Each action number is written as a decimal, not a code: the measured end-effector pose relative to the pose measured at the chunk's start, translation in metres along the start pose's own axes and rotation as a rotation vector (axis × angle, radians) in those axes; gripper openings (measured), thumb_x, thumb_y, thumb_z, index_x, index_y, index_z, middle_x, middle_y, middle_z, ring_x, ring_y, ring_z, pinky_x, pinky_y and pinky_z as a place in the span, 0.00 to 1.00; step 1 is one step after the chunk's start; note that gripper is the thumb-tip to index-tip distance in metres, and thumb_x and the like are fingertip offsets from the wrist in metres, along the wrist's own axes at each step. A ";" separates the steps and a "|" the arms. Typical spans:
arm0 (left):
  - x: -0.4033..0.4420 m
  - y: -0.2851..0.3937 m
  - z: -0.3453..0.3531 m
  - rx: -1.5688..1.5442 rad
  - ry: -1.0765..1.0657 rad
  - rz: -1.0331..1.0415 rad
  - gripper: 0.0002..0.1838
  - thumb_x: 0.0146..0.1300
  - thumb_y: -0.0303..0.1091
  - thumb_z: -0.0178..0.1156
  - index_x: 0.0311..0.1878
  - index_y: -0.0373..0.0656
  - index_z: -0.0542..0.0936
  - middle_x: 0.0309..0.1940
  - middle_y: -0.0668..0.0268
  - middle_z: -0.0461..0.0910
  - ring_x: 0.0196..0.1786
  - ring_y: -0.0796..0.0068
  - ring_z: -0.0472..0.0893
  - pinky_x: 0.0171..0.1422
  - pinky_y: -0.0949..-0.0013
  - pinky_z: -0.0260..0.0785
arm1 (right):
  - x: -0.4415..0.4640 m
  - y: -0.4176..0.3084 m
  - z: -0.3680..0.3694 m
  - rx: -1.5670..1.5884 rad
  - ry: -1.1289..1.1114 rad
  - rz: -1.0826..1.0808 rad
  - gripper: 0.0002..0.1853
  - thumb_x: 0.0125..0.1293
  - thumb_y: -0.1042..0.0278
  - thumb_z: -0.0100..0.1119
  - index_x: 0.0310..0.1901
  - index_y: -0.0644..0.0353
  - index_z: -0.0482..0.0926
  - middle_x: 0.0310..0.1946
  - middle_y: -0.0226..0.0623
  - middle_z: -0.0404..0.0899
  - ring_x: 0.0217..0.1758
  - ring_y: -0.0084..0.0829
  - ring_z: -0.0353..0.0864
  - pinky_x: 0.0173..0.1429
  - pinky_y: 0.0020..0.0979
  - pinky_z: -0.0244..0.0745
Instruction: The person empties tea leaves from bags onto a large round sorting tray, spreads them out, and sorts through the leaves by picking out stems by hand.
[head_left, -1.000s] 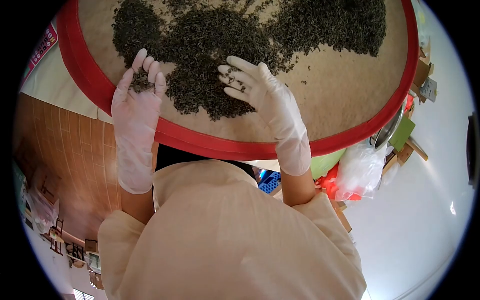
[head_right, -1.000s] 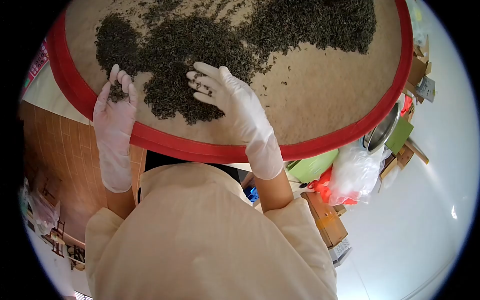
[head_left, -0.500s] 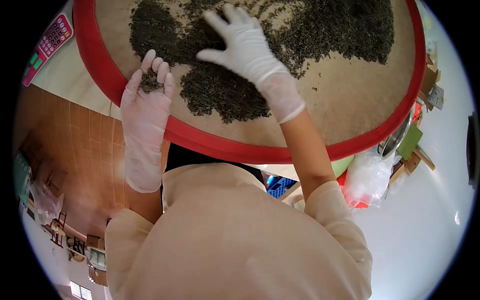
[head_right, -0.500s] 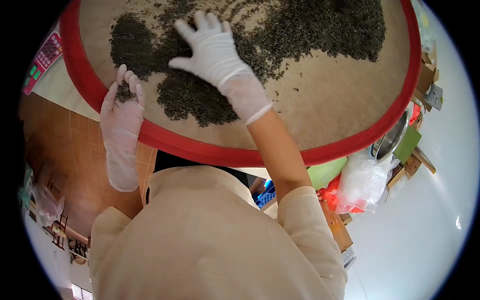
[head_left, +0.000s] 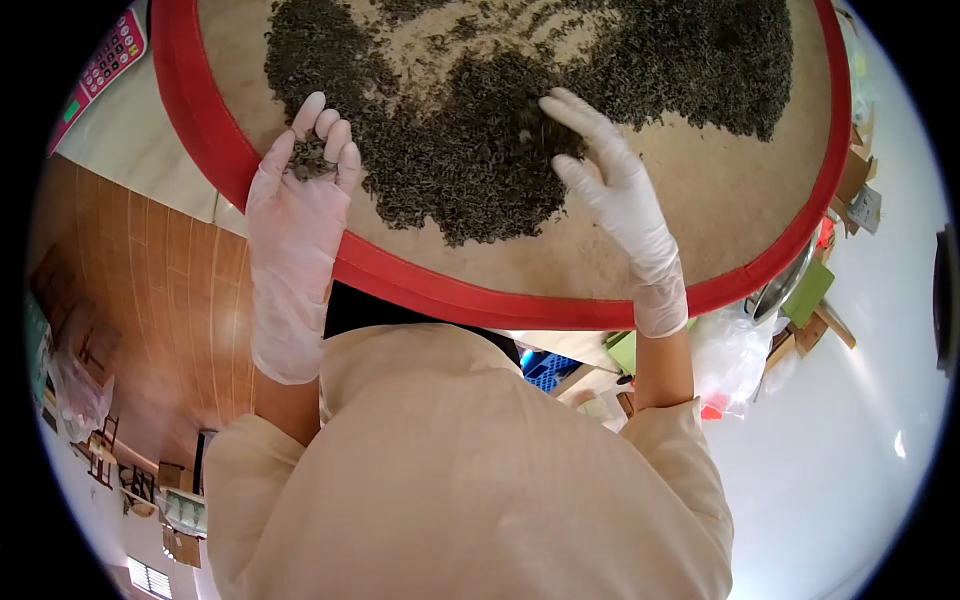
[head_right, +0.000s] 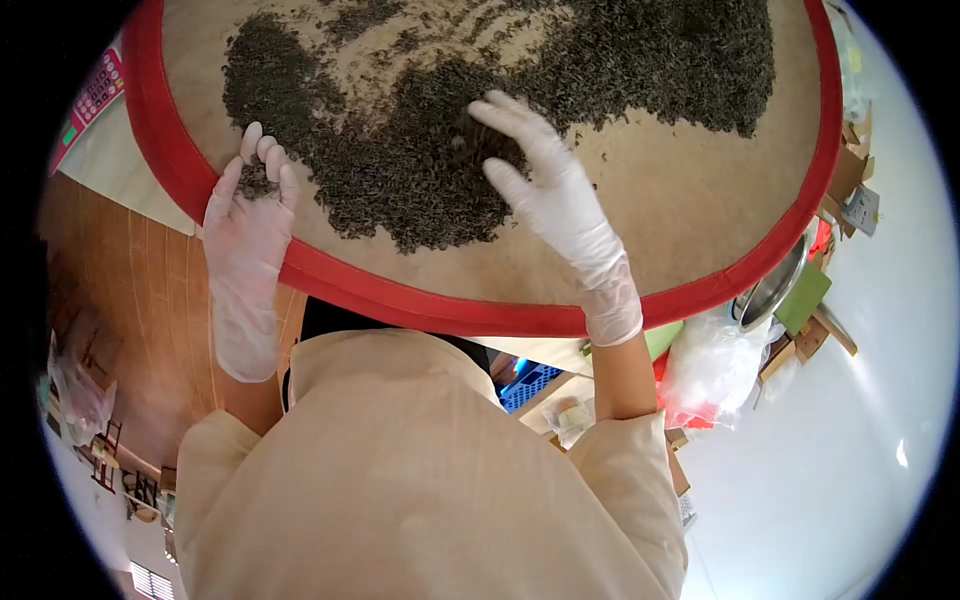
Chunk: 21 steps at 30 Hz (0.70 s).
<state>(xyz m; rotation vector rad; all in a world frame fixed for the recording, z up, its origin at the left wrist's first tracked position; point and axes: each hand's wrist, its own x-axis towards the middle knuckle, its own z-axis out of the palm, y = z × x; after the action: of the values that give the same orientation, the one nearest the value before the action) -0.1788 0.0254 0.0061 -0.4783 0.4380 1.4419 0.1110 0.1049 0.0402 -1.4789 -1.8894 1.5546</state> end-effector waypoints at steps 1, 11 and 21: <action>0.000 0.000 0.001 -0.008 0.000 -0.003 0.21 0.71 0.30 0.44 0.64 0.29 0.65 0.52 0.55 0.70 0.54 0.62 0.72 0.62 0.60 0.69 | -0.004 0.004 -0.005 0.003 0.073 0.017 0.25 0.61 0.80 0.55 0.61 0.52 0.72 0.66 0.42 0.66 0.71 0.36 0.61 0.70 0.34 0.60; 0.003 0.008 0.000 -0.009 -0.038 -0.025 0.21 0.72 0.30 0.41 0.65 0.33 0.64 0.53 0.56 0.69 0.56 0.63 0.71 0.63 0.58 0.66 | -0.006 0.003 0.077 -0.560 0.236 -0.410 0.14 0.47 0.77 0.58 0.39 0.61 0.78 0.40 0.44 0.80 0.46 0.42 0.80 0.54 0.40 0.76; 0.004 0.007 -0.001 0.024 -0.078 -0.058 0.21 0.72 0.29 0.39 0.66 0.36 0.64 0.54 0.58 0.70 0.57 0.62 0.71 0.65 0.56 0.64 | -0.024 0.028 0.054 -0.264 0.806 0.202 0.06 0.56 0.71 0.65 0.36 0.57 0.81 0.25 0.32 0.77 0.28 0.31 0.75 0.34 0.30 0.72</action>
<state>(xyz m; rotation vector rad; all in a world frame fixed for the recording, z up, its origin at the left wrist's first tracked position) -0.1858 0.0285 0.0028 -0.4108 0.3764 1.3930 0.0963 0.0515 0.0044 -2.0433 -1.5048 0.5891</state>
